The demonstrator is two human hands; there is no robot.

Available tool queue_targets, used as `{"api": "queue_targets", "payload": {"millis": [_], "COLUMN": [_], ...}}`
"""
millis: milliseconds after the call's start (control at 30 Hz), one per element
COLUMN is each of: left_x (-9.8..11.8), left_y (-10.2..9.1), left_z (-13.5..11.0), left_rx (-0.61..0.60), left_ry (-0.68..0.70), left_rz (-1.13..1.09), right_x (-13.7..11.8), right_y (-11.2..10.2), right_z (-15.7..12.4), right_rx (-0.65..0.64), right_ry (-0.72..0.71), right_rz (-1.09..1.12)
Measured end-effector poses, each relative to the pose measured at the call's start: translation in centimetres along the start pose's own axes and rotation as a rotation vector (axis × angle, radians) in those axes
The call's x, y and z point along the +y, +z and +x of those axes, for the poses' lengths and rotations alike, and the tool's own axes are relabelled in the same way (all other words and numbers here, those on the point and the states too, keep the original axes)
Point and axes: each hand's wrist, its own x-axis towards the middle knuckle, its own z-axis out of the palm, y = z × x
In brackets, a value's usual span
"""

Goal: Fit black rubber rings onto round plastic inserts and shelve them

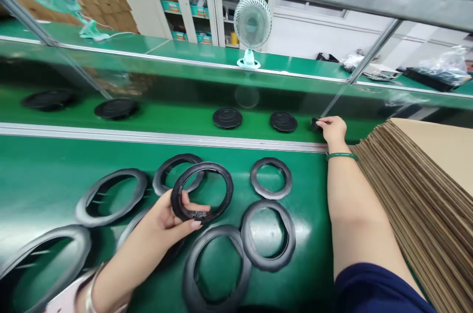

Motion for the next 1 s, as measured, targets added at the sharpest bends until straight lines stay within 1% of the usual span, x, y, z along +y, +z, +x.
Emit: {"api": "queue_targets", "payload": {"millis": [67,133,167,233,300,333,400,433,500,567,633,733,833,933,1000], "left_x": [-0.1,-0.1,-0.1,0.0,0.2,0.3,0.5,0.5,0.4,0.2,0.0,-0.1,-0.1,-0.2,-0.2], "left_y": [0.0,0.1,0.2,0.4,0.4,0.4,0.4,0.4,0.4,0.4,0.6,0.9,1.3,1.7,2.0], "left_z": [0.0,0.0,-0.1,-0.3,-0.5,-0.6,-0.7,-0.8,-0.9,-0.8,-0.7,-0.6,-0.8,-1.2,-1.4], "left_rx": [-0.005,-0.005,-0.003,-0.002,-0.014,-0.025,-0.049,-0.063,-0.09,-0.104,-0.086,0.006,0.09,0.108,0.118], "left_ry": [0.029,0.053,0.062,0.081,0.099,0.104,0.1,0.089,0.05,0.002,-0.013,0.034,0.052,0.054,0.083], "left_rz": [0.024,0.04,0.048,0.061,0.068,0.069,0.069,0.067,0.063,0.044,0.001,-0.043,-0.001,0.051,0.064], "right_x": [-4.0,-9.2,-11.9,-16.9,-20.4,-21.5,-22.3,-22.2,-21.4,-20.6,-20.1,-20.0,-20.1,-20.0,-19.9], "right_y": [-0.7,-2.0,-2.9,-4.9,-6.5,-6.9,-6.9,-6.4,-5.2,-4.2,-3.6,-3.5,-3.5,-3.2,-3.0], "right_z": [-2.4,-6.2,-8.5,-13.7,-18.7,-20.7,-23.7,-24.6,-25.7,-26.0,-26.1,-26.2,-26.5,-27.0,-27.4], "right_rx": [0.068,0.103,0.07,-0.054,-0.22,-0.29,-0.373,-0.382,-0.369,-0.364,-0.383,-0.396,-0.405,-0.4,-0.372], "right_ry": [-0.108,-0.288,-0.385,-0.568,-0.753,-0.825,-0.928,-0.964,-1.014,-1.035,-1.047,-1.061,-1.044,-1.05,-1.091], "right_rz": [0.129,0.363,0.464,0.601,0.685,0.725,0.748,0.736,0.696,0.674,0.661,0.612,0.58,0.552,0.51]}}
